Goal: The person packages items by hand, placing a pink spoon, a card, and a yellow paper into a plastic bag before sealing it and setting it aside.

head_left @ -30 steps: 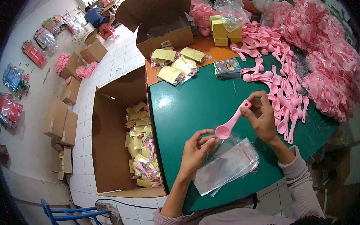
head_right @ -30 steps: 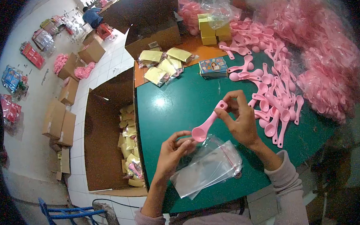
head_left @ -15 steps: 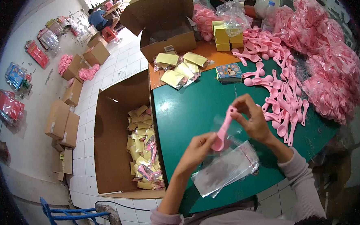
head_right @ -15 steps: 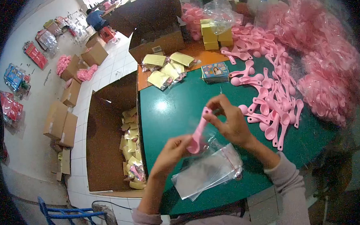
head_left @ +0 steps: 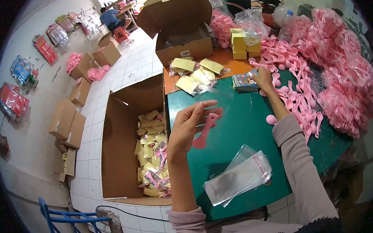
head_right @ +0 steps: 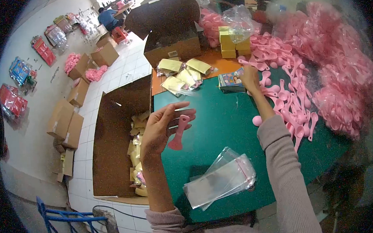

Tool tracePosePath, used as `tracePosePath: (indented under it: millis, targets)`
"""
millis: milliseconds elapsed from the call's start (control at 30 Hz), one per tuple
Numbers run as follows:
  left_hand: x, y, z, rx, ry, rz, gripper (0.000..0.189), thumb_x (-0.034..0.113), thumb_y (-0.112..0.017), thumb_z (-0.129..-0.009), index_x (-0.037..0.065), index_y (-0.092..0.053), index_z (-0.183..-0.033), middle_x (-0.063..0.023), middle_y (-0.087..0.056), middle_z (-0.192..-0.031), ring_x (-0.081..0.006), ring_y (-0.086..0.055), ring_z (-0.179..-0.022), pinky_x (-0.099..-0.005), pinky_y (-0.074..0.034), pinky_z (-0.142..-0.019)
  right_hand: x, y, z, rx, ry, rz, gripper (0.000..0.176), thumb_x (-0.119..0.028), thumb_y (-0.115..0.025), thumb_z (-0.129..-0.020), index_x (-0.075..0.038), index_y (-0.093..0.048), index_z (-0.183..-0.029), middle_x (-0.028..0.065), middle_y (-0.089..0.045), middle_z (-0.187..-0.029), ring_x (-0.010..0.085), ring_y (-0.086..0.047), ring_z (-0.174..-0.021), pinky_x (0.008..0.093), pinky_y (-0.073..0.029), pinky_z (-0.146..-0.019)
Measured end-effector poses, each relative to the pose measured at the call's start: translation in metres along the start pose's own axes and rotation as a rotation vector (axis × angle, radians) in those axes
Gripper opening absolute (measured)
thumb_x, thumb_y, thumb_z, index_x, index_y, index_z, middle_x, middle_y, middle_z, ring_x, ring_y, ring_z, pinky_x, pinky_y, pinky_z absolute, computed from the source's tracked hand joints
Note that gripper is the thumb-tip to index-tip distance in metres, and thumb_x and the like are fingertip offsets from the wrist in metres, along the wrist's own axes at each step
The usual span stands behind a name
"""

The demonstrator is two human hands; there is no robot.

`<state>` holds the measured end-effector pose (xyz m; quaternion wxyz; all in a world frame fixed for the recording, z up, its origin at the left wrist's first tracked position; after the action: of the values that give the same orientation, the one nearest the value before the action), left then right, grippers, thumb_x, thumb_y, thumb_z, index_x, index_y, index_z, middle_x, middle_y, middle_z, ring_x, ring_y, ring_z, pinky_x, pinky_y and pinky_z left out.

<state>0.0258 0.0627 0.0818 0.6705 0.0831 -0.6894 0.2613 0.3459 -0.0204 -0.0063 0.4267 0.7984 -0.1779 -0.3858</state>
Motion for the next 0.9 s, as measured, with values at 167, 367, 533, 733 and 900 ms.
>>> tracePosePath:
  millis: [167, 367, 533, 733, 900]
  targets:
    - [-0.025, 0.006, -0.012, -0.073, 0.123, -0.05, 0.032, 0.026, -0.041, -0.091, 0.002, -0.056, -0.107, -0.0127, -0.062, -0.094, -0.0146, -0.06, -0.081, -0.026, -0.048, -0.07, 0.008, 0.005, 0.012, 0.304, 0.068, 0.136, 0.026, -0.014, -0.064, -0.068, -0.004, -0.056, -0.09, 0.016, -0.06, -0.084, 0.0315, -0.059, -0.078, 0.0379, -0.047, -0.068]
    - [-0.047, 0.012, -0.021, -0.103, 0.245, -0.055, 0.032, 0.027, -0.044, -0.09, 0.003, -0.055, -0.108, -0.0118, -0.062, -0.095, -0.0144, -0.06, -0.081, -0.0251, -0.048, -0.069, -0.053, 0.074, 0.067, -0.172, 0.183, -0.735, 0.02, -0.011, -0.062, -0.075, -0.001, -0.052, -0.089, 0.0083, -0.057, -0.077, 0.0144, -0.057, -0.068, 0.0263, -0.047, -0.055]
    - [-0.049, 0.006, -0.02, -0.092, 0.271, -0.088, 0.034, 0.03, -0.044, -0.09, 0.003, -0.054, -0.107, -0.0099, -0.062, -0.094, -0.0156, -0.06, -0.082, -0.0297, -0.048, -0.074, -0.084, 0.101, 0.09, -0.436, 0.271, -0.806, 0.014, -0.007, -0.057, -0.079, -0.001, -0.05, -0.089, 0.0078, -0.057, -0.072, 0.0087, -0.056, -0.066, 0.0214, -0.045, -0.047]
    - [-0.047, -0.004, -0.018, -0.231, 0.268, -0.156, 0.033, 0.03, -0.045, -0.09, 0.002, -0.057, -0.101, -0.0055, -0.061, -0.086, -0.0124, -0.058, -0.077, -0.0246, -0.047, -0.066, -0.082, 0.092, 0.093, -0.527, 0.671, -0.582, 0.015, -0.009, -0.06, -0.076, -0.001, -0.05, -0.083, 0.007, -0.056, -0.069, 0.012, -0.053, -0.053, 0.0257, -0.043, -0.047]
    - [-0.055, -0.006, -0.022, -0.419, 0.168, -0.337, 0.033, 0.027, -0.045, -0.09, -0.001, -0.056, -0.103, -0.002, -0.059, -0.085, -0.0065, -0.052, -0.071, -0.0222, -0.044, -0.065, -0.094, 0.101, 0.1, -0.566, 0.737, -0.467, 0.017, -0.008, -0.062, -0.072, 0.0, -0.048, -0.078, 0.0083, -0.053, -0.065, 0.0147, -0.054, -0.059, 0.0288, -0.043, -0.054]
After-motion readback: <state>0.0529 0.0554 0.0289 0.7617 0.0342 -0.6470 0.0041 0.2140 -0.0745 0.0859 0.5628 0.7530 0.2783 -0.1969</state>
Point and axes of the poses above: each hand's wrist, its own z-axis away from the middle knuckle, its own y-axis out of the back of the hand, x = y × z, the point moved 1 cm from there along -z, towards the middle knuckle
